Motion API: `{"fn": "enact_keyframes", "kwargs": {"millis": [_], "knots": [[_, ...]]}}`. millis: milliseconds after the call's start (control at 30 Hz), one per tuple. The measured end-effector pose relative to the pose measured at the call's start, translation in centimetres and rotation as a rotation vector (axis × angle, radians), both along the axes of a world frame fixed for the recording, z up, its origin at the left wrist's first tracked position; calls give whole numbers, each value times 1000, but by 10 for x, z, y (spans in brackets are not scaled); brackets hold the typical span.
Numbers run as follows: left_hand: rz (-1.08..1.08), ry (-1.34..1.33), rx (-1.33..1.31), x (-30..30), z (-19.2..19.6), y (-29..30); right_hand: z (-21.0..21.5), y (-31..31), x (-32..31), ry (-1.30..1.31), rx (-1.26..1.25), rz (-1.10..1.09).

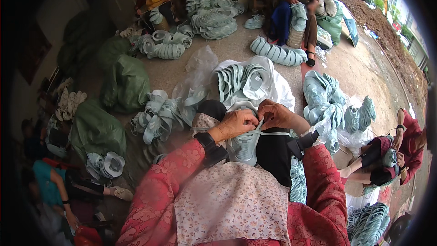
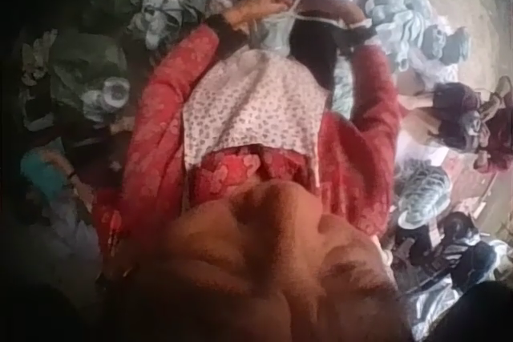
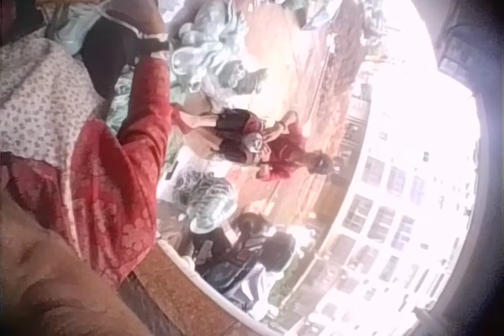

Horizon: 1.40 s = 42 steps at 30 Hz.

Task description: The person is lacing a pair of athletic shoes while sitting in a workspace with many other shoe components.

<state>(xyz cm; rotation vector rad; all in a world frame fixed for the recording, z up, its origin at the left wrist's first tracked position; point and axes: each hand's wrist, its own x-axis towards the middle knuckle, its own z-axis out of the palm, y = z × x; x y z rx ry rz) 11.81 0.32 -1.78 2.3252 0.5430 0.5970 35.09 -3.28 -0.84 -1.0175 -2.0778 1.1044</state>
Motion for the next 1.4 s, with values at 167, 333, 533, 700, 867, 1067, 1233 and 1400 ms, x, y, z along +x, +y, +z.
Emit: {"fn": "enact_keyframes", "kwargs": {"millis": [167, 333, 533, 700, 867, 1067, 1233, 1400], "knots": [[-12, 45, -43, -2, 6, 1, -12, -1, -4, 2, 281, 0], [16, 25, -13, -1, 2, -1, -13, -10, -11, 15, 267, -22], [197, -119, 370, -41, 35, 29, -9, -14, -9, -1, 236, -21], [814, -146, 602, -188, 103, 113, -9, -11, -12, 16, 239, -54], [1065, -213, 579, -272, 136, 118, -12, -9, -11, 28, 223, -62], [762, -187, -159, -204, 43, 53, 21, -34, -25, -84, 210, -258], [357, -30, -29, -126, 37, -6, 21, -44, -40, -274, 273, -173], [111, -143, 249, -62, 34, 8, 11, -41, -52, -378, 326, -181]]}}
